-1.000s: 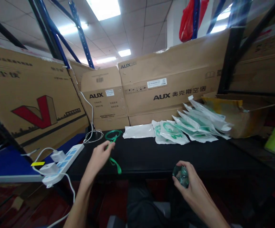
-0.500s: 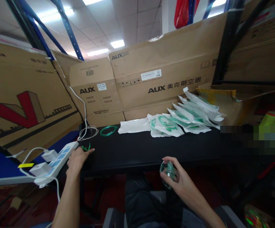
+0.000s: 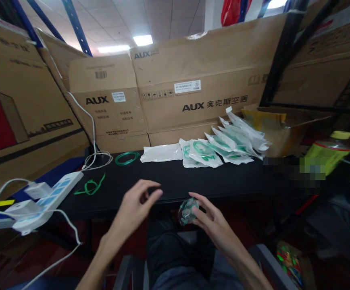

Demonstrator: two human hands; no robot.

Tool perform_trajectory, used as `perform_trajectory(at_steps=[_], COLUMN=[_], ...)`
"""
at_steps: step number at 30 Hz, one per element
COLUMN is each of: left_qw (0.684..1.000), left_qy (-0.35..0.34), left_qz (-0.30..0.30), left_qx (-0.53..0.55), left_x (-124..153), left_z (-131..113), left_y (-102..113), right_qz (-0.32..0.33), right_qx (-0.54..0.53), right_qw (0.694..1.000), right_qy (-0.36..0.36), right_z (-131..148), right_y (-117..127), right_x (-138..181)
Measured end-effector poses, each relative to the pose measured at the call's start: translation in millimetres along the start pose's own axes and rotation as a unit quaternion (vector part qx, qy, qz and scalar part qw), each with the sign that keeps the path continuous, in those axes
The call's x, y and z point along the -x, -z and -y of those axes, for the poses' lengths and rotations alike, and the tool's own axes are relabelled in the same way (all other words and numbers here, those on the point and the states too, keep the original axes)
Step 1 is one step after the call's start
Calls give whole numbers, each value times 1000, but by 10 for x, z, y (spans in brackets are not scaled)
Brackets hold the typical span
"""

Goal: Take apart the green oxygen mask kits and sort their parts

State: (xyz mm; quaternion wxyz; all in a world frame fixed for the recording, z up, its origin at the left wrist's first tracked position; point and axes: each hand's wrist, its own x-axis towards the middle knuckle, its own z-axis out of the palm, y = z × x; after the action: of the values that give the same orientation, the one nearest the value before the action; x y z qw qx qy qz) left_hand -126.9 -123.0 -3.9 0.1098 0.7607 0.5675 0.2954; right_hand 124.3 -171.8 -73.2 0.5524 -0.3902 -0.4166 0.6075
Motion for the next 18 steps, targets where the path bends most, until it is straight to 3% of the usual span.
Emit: perform_trajectory(at_steps=[2, 5, 11, 18], left_qw=[986, 974, 959, 914], left_qy=[-111, -135, -94, 53], left_qz=[76, 80, 93, 119], left_qx=[95, 164, 252, 384], left_x=[142, 264, 292, 341], left_z=[-303, -485, -389, -352], left_y=[-291, -535, -655, -707], right_qz=[-23, -64, -87, 15], right_qx=[5, 29, 91, 190], right_qw=[1000, 997, 990, 976], right_qy=[11, 30, 65, 102], right_z=[11, 38, 7, 46], right_y=[-2, 21, 24, -13], right_x=[-5, -26, -45, 61])
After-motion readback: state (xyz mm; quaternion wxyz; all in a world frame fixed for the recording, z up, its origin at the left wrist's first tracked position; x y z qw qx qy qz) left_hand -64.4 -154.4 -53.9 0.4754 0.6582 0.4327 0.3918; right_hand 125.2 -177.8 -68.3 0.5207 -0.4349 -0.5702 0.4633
